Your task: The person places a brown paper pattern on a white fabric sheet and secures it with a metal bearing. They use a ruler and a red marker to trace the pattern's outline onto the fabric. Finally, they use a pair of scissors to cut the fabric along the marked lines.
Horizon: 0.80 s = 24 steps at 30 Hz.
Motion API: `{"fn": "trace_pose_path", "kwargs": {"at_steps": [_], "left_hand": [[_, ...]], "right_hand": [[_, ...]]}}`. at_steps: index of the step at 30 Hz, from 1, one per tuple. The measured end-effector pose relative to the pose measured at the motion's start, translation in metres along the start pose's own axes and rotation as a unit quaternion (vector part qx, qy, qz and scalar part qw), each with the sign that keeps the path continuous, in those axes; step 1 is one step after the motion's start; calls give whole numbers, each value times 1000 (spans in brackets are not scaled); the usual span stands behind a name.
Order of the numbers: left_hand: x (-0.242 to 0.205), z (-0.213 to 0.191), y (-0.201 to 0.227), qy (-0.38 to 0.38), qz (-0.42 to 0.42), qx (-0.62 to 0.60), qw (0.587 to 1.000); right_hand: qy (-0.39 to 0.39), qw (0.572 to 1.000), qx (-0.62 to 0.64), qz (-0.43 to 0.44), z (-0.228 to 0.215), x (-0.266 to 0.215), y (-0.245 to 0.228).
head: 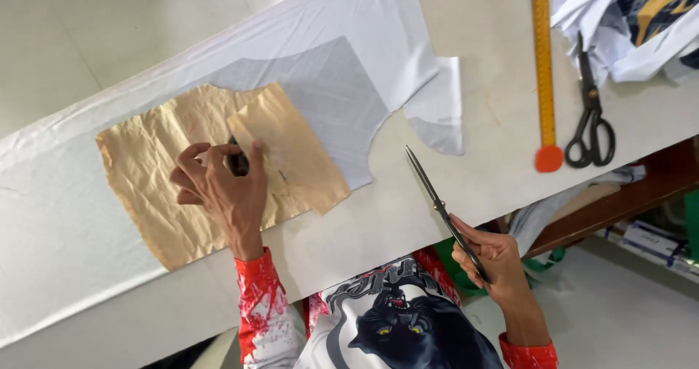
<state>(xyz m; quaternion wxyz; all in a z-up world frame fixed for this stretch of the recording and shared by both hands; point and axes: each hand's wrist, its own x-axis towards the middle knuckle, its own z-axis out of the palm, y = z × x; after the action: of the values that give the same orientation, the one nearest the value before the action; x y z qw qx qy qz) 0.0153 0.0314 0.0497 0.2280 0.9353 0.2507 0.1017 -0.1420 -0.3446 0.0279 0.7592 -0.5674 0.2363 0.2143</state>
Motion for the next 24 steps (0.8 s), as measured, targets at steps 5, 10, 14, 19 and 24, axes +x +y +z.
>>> {"fn": "trace_pose_path", "kwargs": {"at_steps": [5, 10, 14, 19, 24], "left_hand": [[1, 16, 23, -31, 14, -88, 996], [-3, 38, 86, -81, 68, -222, 969], [2, 37, 92, -79, 136, -316, 936], [2, 65, 57, -104, 253, -180, 945], [-3, 96, 68, -70, 365, -69, 926]], "right_hand": [[-36, 999, 0, 6, -33, 15, -10], [-12, 998, -41, 35, -48, 27, -16], [-36, 996, -60, 62, -52, 34, -28], [-34, 989, -90, 109, -59, 43, -35], [-59, 988, -70, 125, -58, 53, -46]]}}
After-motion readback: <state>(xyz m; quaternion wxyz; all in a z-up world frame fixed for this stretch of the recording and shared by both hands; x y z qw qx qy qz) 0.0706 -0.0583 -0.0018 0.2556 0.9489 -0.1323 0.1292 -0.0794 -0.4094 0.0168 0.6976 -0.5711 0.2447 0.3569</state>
